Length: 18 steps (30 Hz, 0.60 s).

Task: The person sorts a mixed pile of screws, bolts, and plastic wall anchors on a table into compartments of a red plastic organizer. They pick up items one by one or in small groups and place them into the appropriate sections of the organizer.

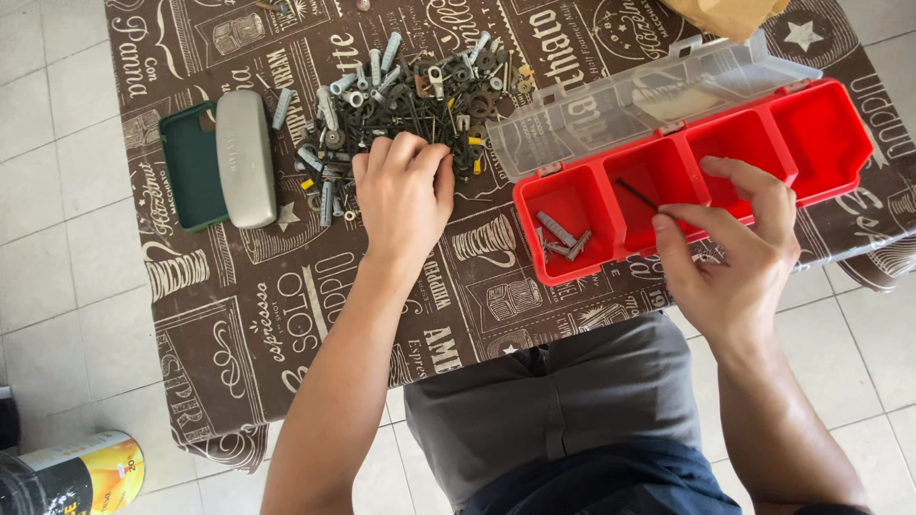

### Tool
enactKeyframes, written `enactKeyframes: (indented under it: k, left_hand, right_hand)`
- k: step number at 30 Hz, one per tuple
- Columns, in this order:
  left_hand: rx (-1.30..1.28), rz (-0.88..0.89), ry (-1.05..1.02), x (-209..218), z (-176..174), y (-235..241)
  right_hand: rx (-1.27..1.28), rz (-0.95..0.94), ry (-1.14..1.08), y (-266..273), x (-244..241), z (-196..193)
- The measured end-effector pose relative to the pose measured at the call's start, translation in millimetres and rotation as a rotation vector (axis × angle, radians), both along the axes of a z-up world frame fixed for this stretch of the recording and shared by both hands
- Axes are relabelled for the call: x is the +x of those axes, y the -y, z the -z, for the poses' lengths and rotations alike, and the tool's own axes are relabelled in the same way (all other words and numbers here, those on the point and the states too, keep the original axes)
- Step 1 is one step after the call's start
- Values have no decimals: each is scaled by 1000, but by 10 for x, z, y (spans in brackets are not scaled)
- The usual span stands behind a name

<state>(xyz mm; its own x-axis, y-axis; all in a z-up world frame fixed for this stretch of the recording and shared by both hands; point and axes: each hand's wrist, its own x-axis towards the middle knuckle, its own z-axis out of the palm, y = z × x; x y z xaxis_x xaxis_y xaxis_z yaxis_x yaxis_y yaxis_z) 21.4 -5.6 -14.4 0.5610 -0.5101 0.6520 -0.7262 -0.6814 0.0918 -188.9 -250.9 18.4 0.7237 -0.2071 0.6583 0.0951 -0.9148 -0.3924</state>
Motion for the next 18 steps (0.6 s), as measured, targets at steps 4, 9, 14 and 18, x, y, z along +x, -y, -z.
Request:
enactKeyframes:
  k: [4, 9, 14, 18]
  left_hand:
    - [-78, 41, -73, -12, -31, -27]
    - [-101, 17, -123, 16, -5, -108]
    - [-97, 0, -127, 4, -16, -123]
    - [-63, -24, -153, -3, -60, -134]
  right_hand:
    - [5, -19, 4, -50, -2, -30]
    - [46, -46, -27, -48, -13, -12]
    - [44, -53, -39, -20, -15, 14]
    - [23, -60, -39, 22, -4, 37]
